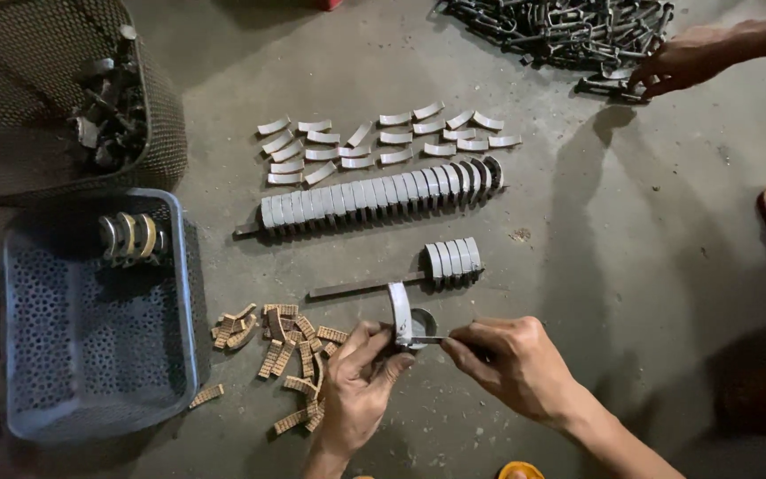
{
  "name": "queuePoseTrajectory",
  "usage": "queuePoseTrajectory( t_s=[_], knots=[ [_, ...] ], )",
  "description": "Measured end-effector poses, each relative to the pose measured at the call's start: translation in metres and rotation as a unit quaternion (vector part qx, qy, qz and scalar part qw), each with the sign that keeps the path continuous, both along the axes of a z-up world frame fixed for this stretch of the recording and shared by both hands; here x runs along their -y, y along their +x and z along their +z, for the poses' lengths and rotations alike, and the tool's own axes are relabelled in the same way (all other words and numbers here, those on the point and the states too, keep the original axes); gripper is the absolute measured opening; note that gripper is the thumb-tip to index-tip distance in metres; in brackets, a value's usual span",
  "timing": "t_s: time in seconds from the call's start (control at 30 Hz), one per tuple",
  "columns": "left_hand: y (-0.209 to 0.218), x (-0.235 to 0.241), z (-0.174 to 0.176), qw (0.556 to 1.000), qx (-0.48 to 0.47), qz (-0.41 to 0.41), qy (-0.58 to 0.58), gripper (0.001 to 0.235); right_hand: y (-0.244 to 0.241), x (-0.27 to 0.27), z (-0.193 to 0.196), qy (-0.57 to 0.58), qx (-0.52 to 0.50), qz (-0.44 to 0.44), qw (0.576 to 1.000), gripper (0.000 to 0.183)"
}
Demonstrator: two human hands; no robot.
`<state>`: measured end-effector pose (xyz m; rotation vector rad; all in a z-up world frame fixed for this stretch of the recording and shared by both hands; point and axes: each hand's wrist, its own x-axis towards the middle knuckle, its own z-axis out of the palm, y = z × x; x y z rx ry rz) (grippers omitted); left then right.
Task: Applying paste or grease to the back of engine bearings using a small spatula tool
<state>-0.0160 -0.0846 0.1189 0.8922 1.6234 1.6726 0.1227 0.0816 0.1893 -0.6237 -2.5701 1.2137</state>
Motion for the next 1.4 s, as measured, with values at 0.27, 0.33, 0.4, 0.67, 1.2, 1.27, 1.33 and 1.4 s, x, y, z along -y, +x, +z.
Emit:
queuePoseTrajectory(
  t_s=[0.27, 0.33, 0.4, 0.67, 1.2, 1.27, 1.33, 1.4],
  knots=[
    [0.000, 0.003, 0.001, 0.997, -0.069, -0.009, -0.017, 0.027, -0.002, 0.001, -0.005, -0.034, 0.031, -0.042, 0.998, 0.015],
    [0.003, 0.004, -0.014, 0.998, -0.067, -0.017, 0.005, 0.030, -0.001, -0.002, -0.010, -0.041, 0.024, -0.045, 0.998, 0.012],
    [0.003, 0.007, -0.019, 0.997, -0.077, -0.023, -0.006, 0.027, 0.000, -0.007, -0.019, -0.052, 0.030, -0.042, 0.997, 0.012],
    [0.003, 0.010, -0.004, 0.994, -0.102, -0.040, -0.027, 0.030, 0.006, -0.025, -0.029, -0.164, 0.159, -0.088, 0.970, 0.026],
    [0.000, -0.016, -0.065, 1.000, 0.009, -0.021, -0.019, 0.020, 0.048, -0.016, -0.082, -0.436, -0.107, -0.317, 0.835, 0.026],
    [-0.006, -0.040, -0.083, 0.998, -0.016, 0.016, -0.063, 0.018, 0.060, -0.005, -0.094, -0.418, -0.145, -0.360, 0.821, 0.028],
    [-0.011, -0.064, -0.101, 0.975, -0.070, 0.053, -0.203, 0.027, 0.073, 0.008, -0.106, -0.403, -0.129, -0.406, 0.810, 0.028],
    [-0.003, -0.086, -0.165, 0.969, -0.104, 0.045, -0.220, 0.032, 0.085, 0.017, -0.118, -0.387, -0.105, -0.393, 0.828, 0.026]
  ],
)
